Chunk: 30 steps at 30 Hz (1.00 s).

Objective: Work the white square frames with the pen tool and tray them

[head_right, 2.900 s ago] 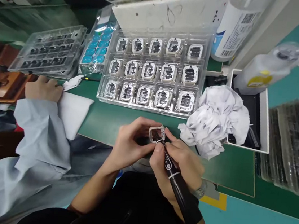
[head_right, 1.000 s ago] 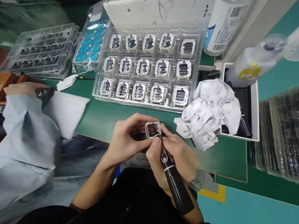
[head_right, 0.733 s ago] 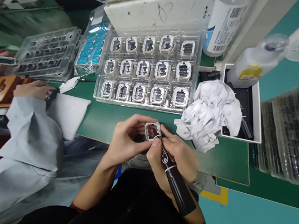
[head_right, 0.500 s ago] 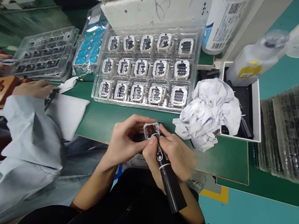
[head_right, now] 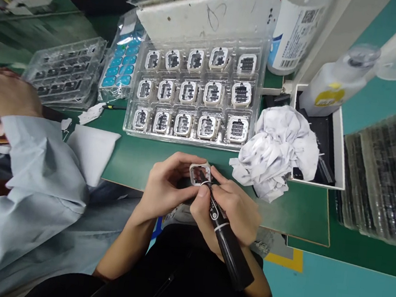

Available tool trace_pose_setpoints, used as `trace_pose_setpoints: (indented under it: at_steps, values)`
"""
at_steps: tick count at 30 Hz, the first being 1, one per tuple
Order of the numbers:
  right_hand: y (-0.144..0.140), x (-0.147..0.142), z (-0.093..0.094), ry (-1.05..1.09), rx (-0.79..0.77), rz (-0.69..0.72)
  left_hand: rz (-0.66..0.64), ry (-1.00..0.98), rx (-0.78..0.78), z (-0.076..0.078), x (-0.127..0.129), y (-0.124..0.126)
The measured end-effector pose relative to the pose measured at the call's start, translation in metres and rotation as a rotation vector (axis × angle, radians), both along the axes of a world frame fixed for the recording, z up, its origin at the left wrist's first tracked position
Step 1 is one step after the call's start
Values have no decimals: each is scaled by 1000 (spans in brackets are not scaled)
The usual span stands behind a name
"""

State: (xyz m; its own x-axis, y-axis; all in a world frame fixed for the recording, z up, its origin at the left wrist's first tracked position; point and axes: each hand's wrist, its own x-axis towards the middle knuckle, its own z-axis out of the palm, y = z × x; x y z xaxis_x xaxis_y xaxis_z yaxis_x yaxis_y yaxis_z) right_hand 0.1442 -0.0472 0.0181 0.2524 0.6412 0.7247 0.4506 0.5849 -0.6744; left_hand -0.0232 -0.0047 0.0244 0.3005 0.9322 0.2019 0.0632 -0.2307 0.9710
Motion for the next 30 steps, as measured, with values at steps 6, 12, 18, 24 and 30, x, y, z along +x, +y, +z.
trace_pose_setpoints:
  at_steps: [6, 12, 18, 24, 30]
  values:
    - [-4, 4, -1, 108, -10, 117, -12, -63, -100, 2, -2, 3]
    - [-4, 6, -6, 157, 22, 114, 8, -25, -150, 0, -2, -1]
    - [-12, 11, -17, 276, 5, 36, -18, 170, 136, 27, -8, 27]
    - [-15, 4, -31, 333, -45, -162, 98, 688, 712, 68, 24, 159]
    - [-13, 6, -39, 282, -60, -208, 78, 1061, 642, 73, 70, 245]
